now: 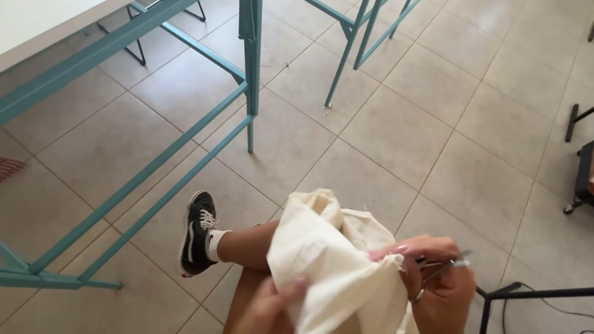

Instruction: Trimming excess fabric and loose threads from a white garment using scissors.

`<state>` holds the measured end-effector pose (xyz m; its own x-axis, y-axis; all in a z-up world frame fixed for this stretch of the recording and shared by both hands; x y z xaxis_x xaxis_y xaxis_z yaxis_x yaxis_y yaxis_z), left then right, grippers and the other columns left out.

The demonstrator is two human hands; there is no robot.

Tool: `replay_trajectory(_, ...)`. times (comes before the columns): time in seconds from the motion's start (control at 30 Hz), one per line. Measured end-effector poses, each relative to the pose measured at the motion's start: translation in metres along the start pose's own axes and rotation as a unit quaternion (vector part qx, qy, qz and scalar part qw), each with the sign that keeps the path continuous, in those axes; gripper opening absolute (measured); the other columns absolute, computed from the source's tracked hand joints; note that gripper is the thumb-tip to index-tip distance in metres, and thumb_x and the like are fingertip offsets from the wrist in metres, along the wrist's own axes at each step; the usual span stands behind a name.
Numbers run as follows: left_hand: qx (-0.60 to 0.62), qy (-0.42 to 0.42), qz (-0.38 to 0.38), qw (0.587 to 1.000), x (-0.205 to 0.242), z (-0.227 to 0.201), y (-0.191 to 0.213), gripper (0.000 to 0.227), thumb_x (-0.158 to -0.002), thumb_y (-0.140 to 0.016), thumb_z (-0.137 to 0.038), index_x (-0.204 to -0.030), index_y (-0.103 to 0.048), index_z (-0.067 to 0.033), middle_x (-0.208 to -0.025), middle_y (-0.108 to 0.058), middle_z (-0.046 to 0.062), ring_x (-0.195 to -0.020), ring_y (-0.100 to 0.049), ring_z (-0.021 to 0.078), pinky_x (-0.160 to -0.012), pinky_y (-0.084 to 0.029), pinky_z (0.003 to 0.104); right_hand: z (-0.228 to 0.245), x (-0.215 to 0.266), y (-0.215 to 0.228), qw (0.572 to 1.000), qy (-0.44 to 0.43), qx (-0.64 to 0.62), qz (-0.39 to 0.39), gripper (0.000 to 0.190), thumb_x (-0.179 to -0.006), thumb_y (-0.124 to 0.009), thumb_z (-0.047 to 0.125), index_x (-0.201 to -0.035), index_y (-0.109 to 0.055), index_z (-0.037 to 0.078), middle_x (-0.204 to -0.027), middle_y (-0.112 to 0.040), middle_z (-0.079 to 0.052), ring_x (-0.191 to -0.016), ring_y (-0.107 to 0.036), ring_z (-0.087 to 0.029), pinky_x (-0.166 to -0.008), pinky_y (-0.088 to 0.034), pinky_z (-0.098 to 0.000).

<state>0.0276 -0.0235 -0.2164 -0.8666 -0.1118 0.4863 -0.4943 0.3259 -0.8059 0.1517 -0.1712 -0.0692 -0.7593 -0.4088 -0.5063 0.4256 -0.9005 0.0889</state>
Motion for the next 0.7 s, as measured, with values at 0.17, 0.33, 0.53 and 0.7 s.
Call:
replay_trajectory(0.17, -0.353, -0.339, -0.094, 0.867, 0.068, -0.068, -0.068, 0.056, -0.094, -0.077, -0.035, -0.135, -0.052, -0.0069, -0.124, -0.068, 0.018, -0.109, -0.072, 0.0307, -0.093, -0.064, 0.038, -0.008, 0.002, 0.011, 0.988, 0.104, 0.112, 0.007, 0.013, -0.097, -0.075, 0.009, -0.104, -0.067, 0.001, -0.094, -0.077, -0.010, -0.086, -0.078, -0.023, -0.074, -0.064, -0.0265)
replay_trajectory(0.33, -0.620, -0.606, -0.095, 0.489, 0.096, -0.047, -0.130, 0.025, -0.099, -0.070, -0.014, -0.122, -0.066, -0.0048, -0.113, -0.074, 0.015, -0.099, -0.071, 0.0335, -0.090, -0.057, 0.048, 0.033, -0.006, -0.017, 0.978, 0.166, 0.121, 0.017, 0.008, -0.094, -0.077, 0.001, -0.098, -0.071, 0.005, -0.089, -0.078, -0.008, -0.080, -0.078, -0.019, -0.079, -0.066, -0.0289)
replay_trajectory(0.53, -0.487, -0.309, 0.004, 0.817, 0.092, -0.054, -0.114, 0.027, -0.104, -0.064, -0.026, -0.083, -0.068, -0.0100, -0.074, -0.064, 0.001, -0.074, -0.056, 0.0147, -0.068, -0.050, 0.033, 0.032, -0.028, 0.014, 0.971, -0.027, 0.231, 0.062, 0.020, -0.095, -0.075, 0.036, -0.092, -0.070, 0.018, -0.078, -0.072, 0.007, -0.055, -0.043, -0.005, -0.052, -0.036, -0.0245)
replay_trajectory(0.7, -0.344, -0.285, 0.115, 0.887, 0.083, -0.040, -0.096, 0.039, -0.118, -0.053, -0.029, -0.082, -0.046, -0.0139, -0.081, -0.043, -0.006, -0.074, -0.036, 0.0068, -0.063, -0.033, 0.026, 0.025, -0.019, 0.019, 0.984, -0.089, 0.135, 0.067, 0.022, -0.093, -0.080, 0.030, -0.083, -0.072, 0.012, -0.074, -0.079, 0.001, -0.064, -0.064, -0.007, -0.056, -0.050, -0.0215)
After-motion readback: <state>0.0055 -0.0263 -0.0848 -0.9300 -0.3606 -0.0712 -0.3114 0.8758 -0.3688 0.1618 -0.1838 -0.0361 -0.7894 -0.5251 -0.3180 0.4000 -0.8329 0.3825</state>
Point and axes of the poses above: each hand's wrist, its own x-axis away from the middle knuckle, its own y-axis out of the back of the hand, z = x × y, the point moved 6 cm from there along -x, towards the middle knuckle
